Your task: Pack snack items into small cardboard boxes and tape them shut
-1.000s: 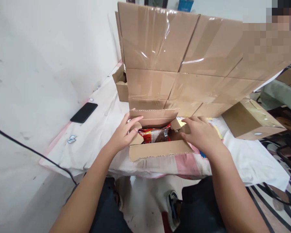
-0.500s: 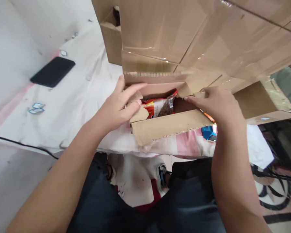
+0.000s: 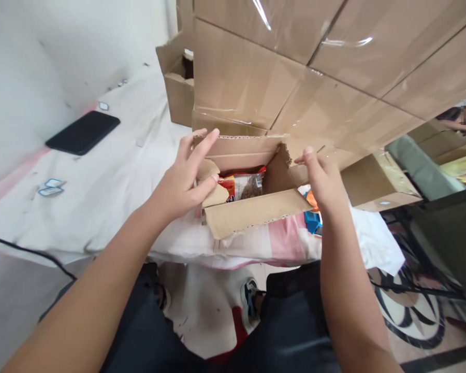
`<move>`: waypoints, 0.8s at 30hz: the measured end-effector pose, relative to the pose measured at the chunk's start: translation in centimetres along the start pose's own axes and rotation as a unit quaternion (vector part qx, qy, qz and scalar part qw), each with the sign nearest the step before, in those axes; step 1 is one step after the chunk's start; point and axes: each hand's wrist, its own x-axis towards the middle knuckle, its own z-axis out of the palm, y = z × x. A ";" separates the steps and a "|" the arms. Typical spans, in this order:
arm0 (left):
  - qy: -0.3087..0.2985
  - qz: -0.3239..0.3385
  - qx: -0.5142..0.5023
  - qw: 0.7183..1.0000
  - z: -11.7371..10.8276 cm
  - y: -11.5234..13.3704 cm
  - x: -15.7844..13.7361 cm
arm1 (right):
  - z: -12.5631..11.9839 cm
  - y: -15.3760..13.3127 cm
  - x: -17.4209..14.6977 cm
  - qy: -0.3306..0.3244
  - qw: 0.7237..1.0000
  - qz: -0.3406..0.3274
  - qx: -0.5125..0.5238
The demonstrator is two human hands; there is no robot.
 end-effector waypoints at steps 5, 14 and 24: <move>0.012 0.017 -0.005 1.000 0.0 0.1 0.2 | -0.8 -1.0 -2.0 -0.062 0.991 -0.069 0.093; 0.017 0.006 -0.011 1.000 0.3 0.1 0.2 | -1.1 0.2 -3.0 -0.108 0.987 -0.090 0.075; 0.057 -0.011 -0.110 0.992 0.5 -0.2 0.2 | -0.8 1.3 -2.9 0.000 0.985 -0.126 0.115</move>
